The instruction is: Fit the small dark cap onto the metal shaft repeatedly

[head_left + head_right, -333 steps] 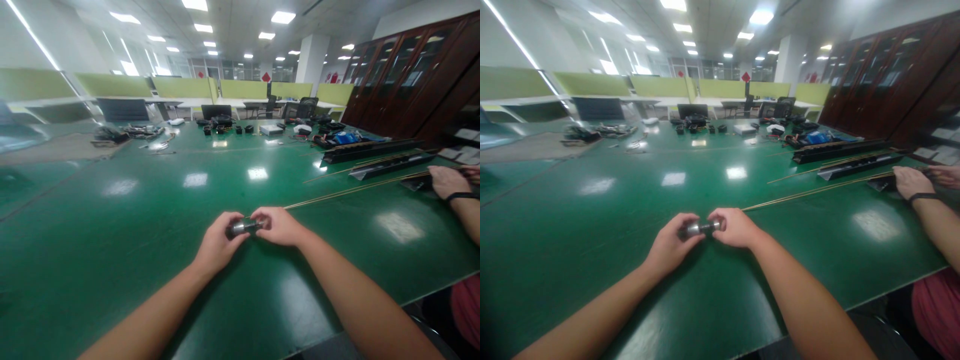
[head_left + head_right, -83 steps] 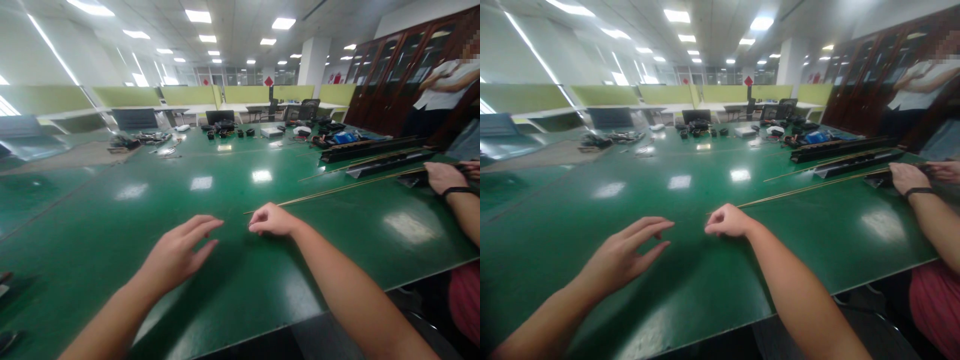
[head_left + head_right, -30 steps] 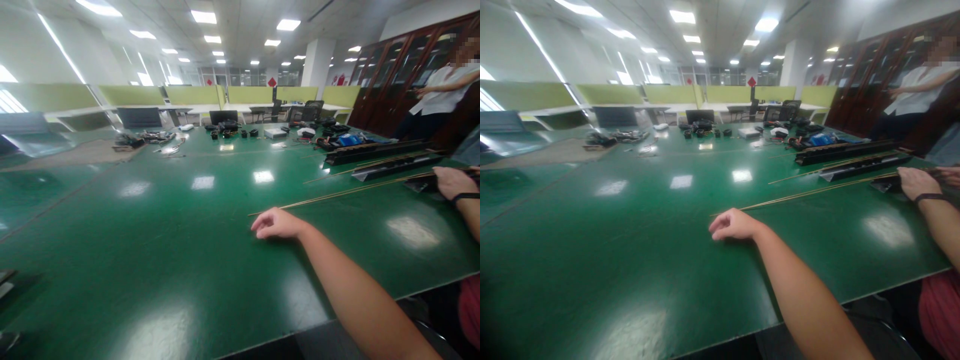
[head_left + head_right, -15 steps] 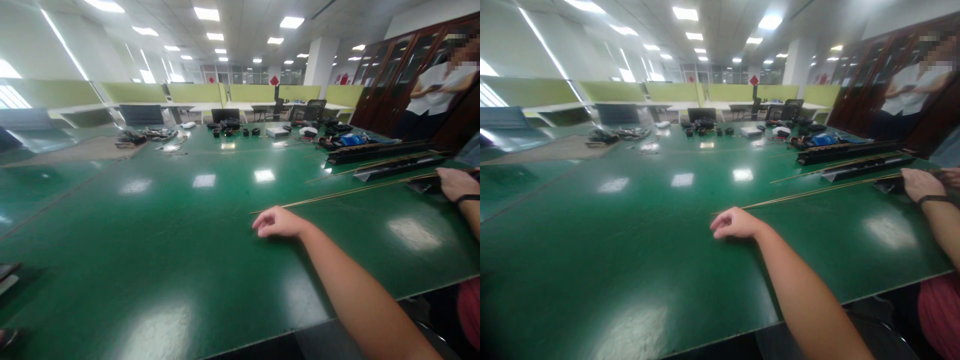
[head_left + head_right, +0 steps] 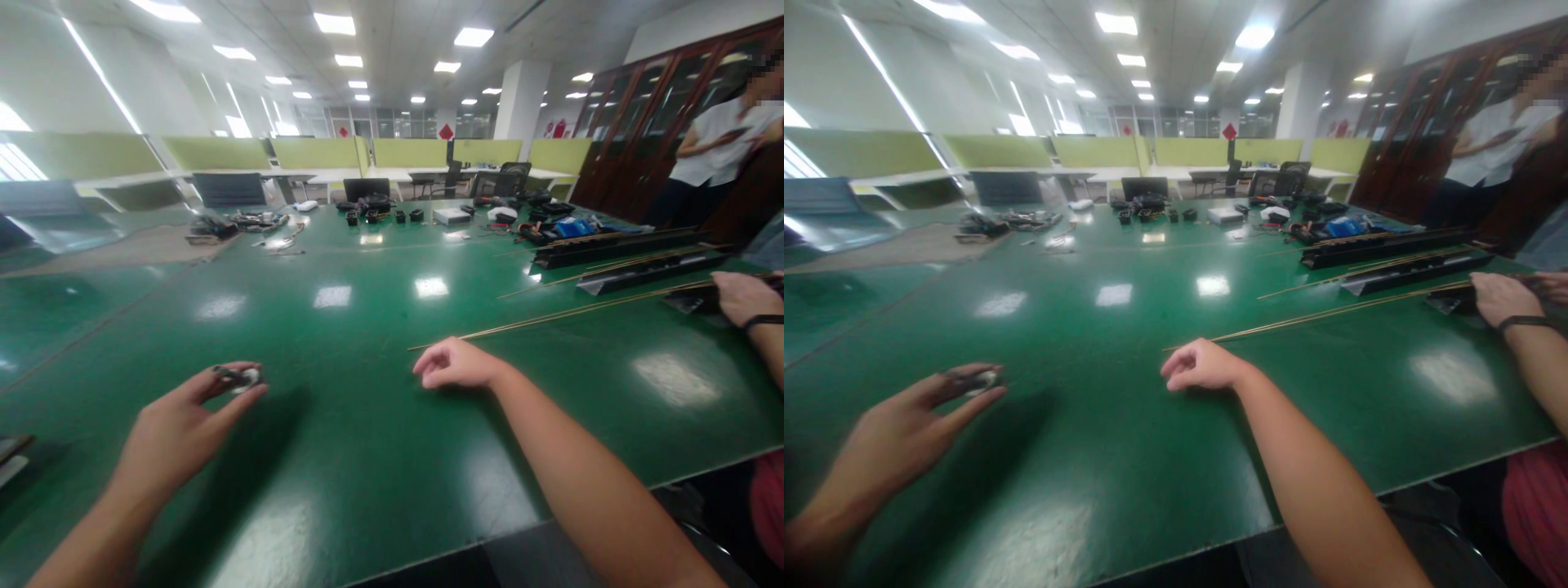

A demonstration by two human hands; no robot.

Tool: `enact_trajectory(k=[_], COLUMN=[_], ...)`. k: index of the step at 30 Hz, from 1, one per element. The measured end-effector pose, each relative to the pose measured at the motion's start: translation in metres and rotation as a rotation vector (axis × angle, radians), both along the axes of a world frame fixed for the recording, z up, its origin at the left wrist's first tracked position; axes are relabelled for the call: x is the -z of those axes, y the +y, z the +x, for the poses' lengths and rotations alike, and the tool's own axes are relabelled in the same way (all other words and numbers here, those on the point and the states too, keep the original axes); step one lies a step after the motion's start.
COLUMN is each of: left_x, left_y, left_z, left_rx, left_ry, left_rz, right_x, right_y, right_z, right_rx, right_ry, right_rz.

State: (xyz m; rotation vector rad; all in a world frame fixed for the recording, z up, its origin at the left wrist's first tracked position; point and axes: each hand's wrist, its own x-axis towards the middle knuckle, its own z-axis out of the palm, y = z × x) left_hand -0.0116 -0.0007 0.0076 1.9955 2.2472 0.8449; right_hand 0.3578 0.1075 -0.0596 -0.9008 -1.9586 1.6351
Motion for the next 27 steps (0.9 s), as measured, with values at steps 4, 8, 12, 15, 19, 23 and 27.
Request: enact_trajectory(k=[4, 8, 12, 15, 19, 23, 27], left_x=[0.022, 0.046, 0.061, 0.065, 0.063, 0.061, 0.061], left_y=[0.039, 0.05, 0.044, 0.041, 0.042, 0.042, 0.042], left_z=[0.084, 0.148, 0.162, 0.16, 0.161, 0.161, 0.161], left_rx=[0.47, 0.727, 0.769, 0.744, 0.7, 0.681, 0.658], left_ry=[-0.11, -0.199, -0.315, -0.379, -0.435, -0.458, -0.46], left_rz=[0.0, 0.113, 0.09, 0.029, 0.009, 0.034, 0.053], right_x=[0.0, 0.002, 0.002, 0.003, 0.003, 0.004, 0.006], right_y=[0.001, 0.003, 0.003, 0.003, 0.002, 0.002, 0.0], right_z=[0.002, 0.004, 0.004, 0.004, 0.004, 0.003, 0.001], right_rx=[-0.015, -0.072, -0.088, -0.079, -0.079, -0.061, -0.054], right_ry=[0.009, 0.0, 0.008, 0.0, 0.02, 0.057, 0.108], right_rz=[0.003, 0.034, 0.03, 0.029, 0.018, -0.001, -0.037])
